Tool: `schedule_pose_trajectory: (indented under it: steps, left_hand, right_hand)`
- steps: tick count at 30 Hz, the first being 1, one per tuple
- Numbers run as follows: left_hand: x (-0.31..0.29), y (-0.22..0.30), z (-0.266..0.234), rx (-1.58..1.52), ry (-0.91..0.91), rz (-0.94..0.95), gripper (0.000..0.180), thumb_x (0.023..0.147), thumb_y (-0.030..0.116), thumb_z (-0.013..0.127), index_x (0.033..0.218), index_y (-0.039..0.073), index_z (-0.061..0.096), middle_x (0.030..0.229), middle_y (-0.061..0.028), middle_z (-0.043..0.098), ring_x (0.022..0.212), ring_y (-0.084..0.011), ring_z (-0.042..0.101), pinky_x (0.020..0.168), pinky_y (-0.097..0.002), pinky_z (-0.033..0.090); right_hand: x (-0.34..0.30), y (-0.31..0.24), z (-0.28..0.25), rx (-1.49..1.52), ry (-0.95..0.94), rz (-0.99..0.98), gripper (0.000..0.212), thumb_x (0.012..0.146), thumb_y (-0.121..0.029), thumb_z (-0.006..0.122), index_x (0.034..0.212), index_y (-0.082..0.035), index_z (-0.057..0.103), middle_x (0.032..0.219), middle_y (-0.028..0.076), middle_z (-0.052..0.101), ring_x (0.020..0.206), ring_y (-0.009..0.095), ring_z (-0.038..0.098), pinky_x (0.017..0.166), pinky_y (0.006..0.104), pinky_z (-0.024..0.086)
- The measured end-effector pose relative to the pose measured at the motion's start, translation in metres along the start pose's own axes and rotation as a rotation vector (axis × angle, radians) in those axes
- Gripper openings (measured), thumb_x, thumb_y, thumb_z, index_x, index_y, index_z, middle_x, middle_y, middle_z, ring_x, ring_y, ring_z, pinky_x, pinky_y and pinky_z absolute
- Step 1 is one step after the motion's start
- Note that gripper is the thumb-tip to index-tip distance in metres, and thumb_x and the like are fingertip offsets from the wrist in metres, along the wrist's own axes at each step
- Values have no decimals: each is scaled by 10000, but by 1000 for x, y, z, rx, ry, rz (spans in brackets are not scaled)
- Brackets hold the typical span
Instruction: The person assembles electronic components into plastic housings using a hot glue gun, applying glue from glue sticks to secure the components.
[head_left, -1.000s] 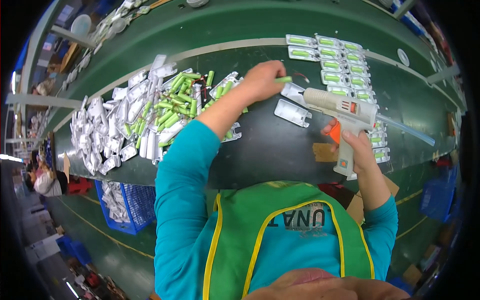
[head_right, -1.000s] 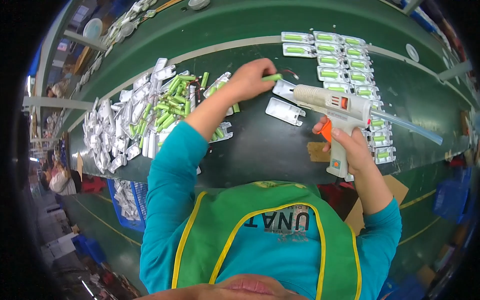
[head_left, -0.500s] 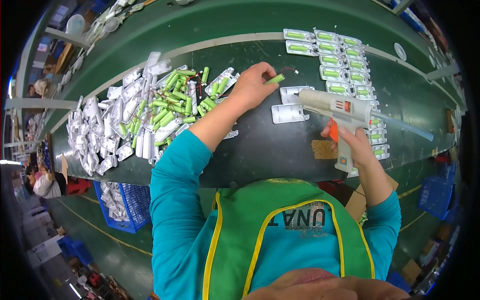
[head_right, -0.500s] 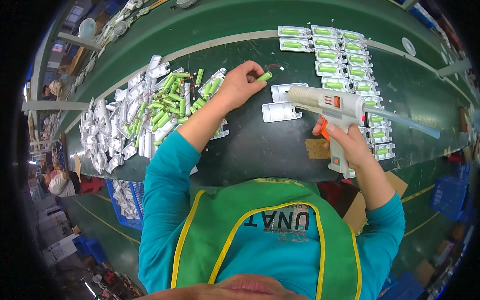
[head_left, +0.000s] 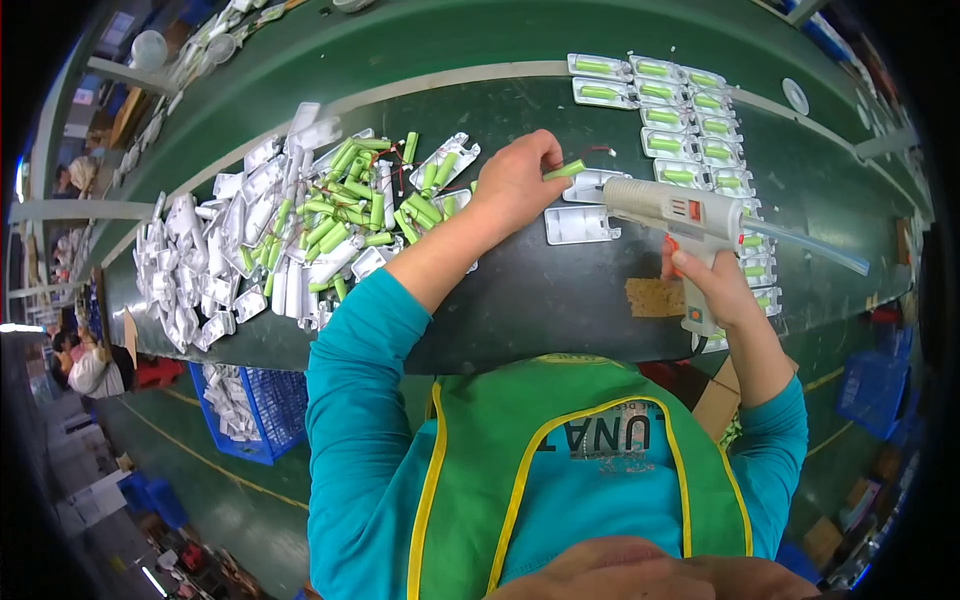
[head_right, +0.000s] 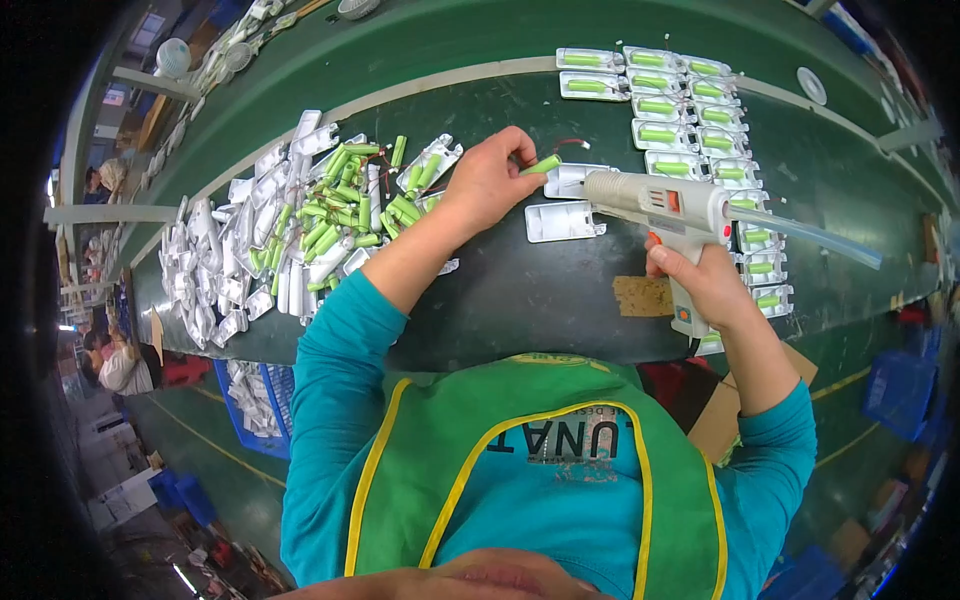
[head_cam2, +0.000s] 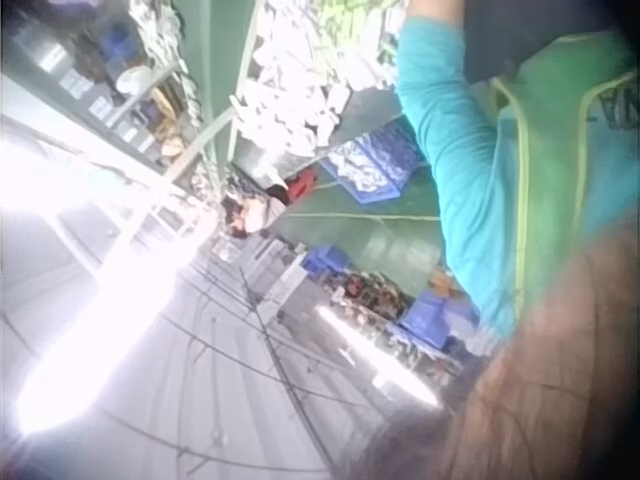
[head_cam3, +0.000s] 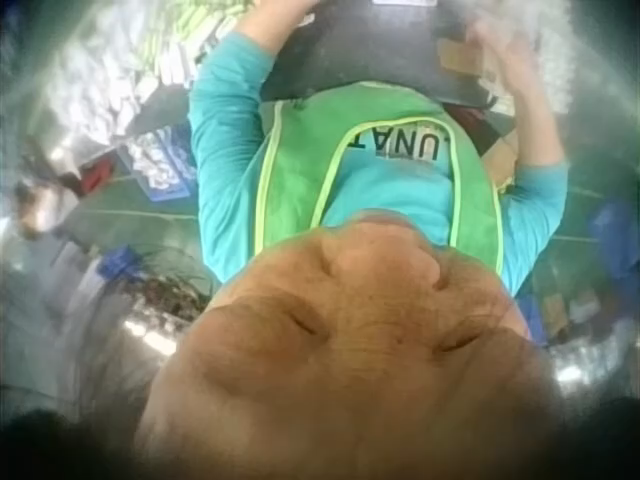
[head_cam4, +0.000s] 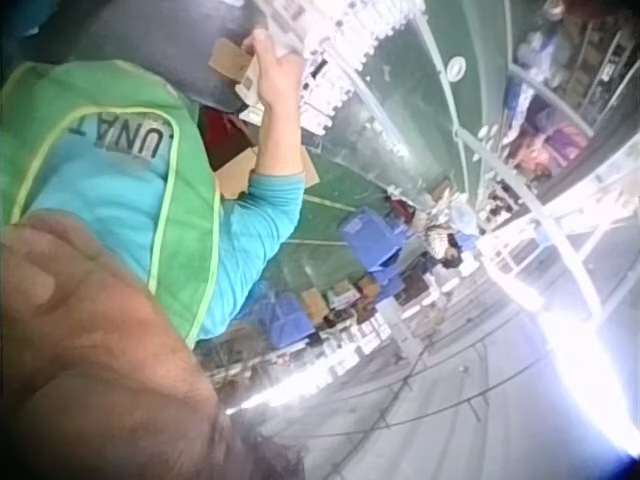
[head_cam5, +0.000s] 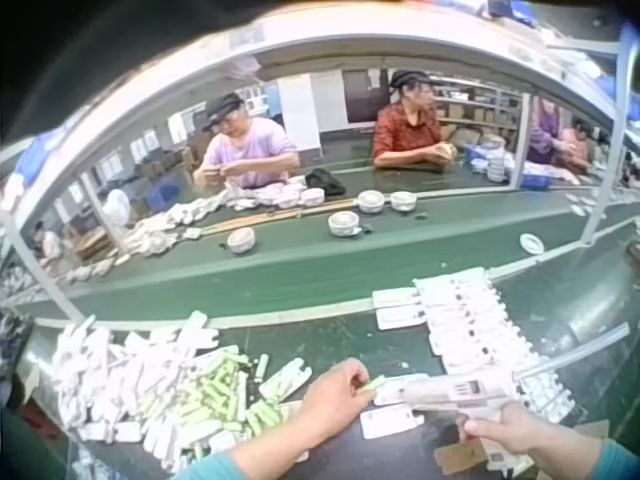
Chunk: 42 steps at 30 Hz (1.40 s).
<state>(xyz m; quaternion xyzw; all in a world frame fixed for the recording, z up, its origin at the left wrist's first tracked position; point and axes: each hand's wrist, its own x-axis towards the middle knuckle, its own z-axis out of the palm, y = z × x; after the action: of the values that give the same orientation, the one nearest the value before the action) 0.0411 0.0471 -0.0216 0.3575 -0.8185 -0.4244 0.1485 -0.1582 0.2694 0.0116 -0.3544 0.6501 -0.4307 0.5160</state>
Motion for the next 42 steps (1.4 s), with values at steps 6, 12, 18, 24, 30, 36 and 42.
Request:
schedule_pose_trajectory:
  steps: [6, 12, 18, 24, 30, 36, 42]
  left_hand:
    - [8, 1, 29, 234, 55, 354, 214, 721, 138, 748, 842, 117, 573, 828, -38, 613, 881, -272, 576, 786, -414, 402]
    - [15, -14, 48, 299, 147, 493, 153, 713, 142, 749, 806, 137, 628, 946, -13, 598, 992, -253, 531, 827, -409, 390]
    - [17, -17, 50, 266, 180, 447, 121, 702, 138, 757, 762, 133, 652, 971, -23, 591, 1017, -262, 522, 841, -411, 396]
    - [18, -16, 50, 226, 176, 408, 133, 691, 125, 763, 735, 124, 638, 972, -24, 587, 1028, -266, 513, 834, -413, 388]
    - [18, -16, 51, 210, 185, 406, 147, 687, 127, 767, 726, 120, 625, 974, -22, 583, 1035, -263, 505, 831, -411, 379]
    - [16, -14, 48, 260, 174, 408, 157, 692, 144, 773, 761, 123, 633, 974, -25, 581, 1037, -263, 505, 835, -413, 380]
    - [-21, 14, 21, 501, 30, 467, 261, 719, 224, 767, 915, 125, 626, 960, -57, 574, 979, -273, 552, 828, -416, 394]
  right_hand:
    - [-5, 3, -4, 43, -3, 17, 397, 858, -306, 667, 1111, -13, 576, 887, 70, 630, 825, 167, 602, 716, 300, 469]
    - [-13, 3, -5, 113, 3, -16, 461, 872, -335, 634, 1200, -21, 551, 1004, 80, 653, 949, 169, 616, 717, 284, 472]
    - [-13, 2, -4, 98, 7, -51, 449, 888, -350, 609, 1194, -27, 550, 1003, 79, 652, 945, 160, 615, 708, 274, 470]
    - [-4, -5, 0, 78, 41, -30, 429, 890, -369, 623, 1138, -23, 570, 950, 71, 638, 905, 154, 588, 755, 295, 454]
    - [-5, -7, 5, 141, 57, -23, 383, 898, -298, 633, 1120, 7, 564, 908, 85, 624, 871, 162, 585, 786, 309, 458]
    - [-13, -1, 2, 108, 42, -47, 360, 896, -279, 639, 1090, 16, 568, 870, 79, 614, 817, 164, 584, 771, 311, 467]
    - [-18, 10, -5, 78, 32, -37, 373, 886, -286, 628, 1120, 0, 574, 900, 79, 635, 822, 162, 604, 718, 287, 459]
